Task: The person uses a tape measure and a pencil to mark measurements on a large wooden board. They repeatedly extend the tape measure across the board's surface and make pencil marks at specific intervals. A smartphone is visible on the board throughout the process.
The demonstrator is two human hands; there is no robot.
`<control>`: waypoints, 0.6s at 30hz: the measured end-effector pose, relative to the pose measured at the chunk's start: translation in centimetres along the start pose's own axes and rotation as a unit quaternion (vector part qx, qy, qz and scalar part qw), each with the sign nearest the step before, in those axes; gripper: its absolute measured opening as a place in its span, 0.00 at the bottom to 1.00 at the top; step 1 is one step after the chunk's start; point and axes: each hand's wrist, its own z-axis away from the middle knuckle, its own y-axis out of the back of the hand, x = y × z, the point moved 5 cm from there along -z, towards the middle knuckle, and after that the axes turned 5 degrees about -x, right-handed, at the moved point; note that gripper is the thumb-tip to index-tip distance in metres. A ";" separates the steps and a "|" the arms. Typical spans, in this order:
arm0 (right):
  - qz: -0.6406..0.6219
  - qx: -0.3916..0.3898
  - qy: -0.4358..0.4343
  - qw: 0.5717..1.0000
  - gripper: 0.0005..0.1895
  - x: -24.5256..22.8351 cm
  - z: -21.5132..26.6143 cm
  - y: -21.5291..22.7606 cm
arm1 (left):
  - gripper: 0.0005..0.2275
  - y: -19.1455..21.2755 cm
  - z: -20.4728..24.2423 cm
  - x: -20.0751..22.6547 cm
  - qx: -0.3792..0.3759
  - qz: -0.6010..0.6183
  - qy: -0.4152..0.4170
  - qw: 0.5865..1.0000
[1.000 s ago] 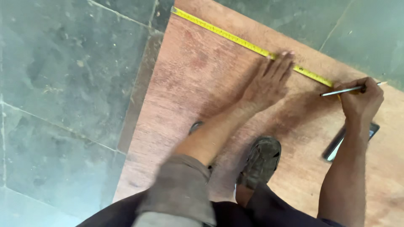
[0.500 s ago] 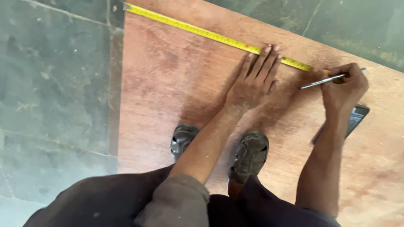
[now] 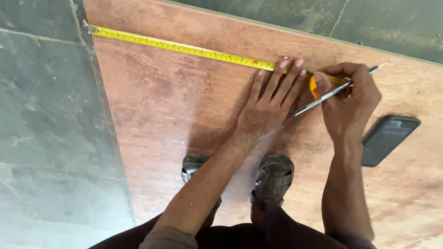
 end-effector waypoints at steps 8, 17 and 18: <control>-0.210 0.156 0.155 0.953 0.32 -5.6 2.9 -1.5 | 0.22 -0.7 0.2 0.1 0.003 0.055 0.005 0.998; -0.216 0.048 0.108 0.969 0.33 -3.9 -0.2 -6.7 | 0.26 -2.5 1.1 -0.1 -0.026 0.036 0.005 0.999; -0.243 0.051 0.107 0.963 0.32 -3.4 -0.3 -6.8 | 0.26 -2.3 1.1 0.0 -0.021 -0.002 0.006 1.000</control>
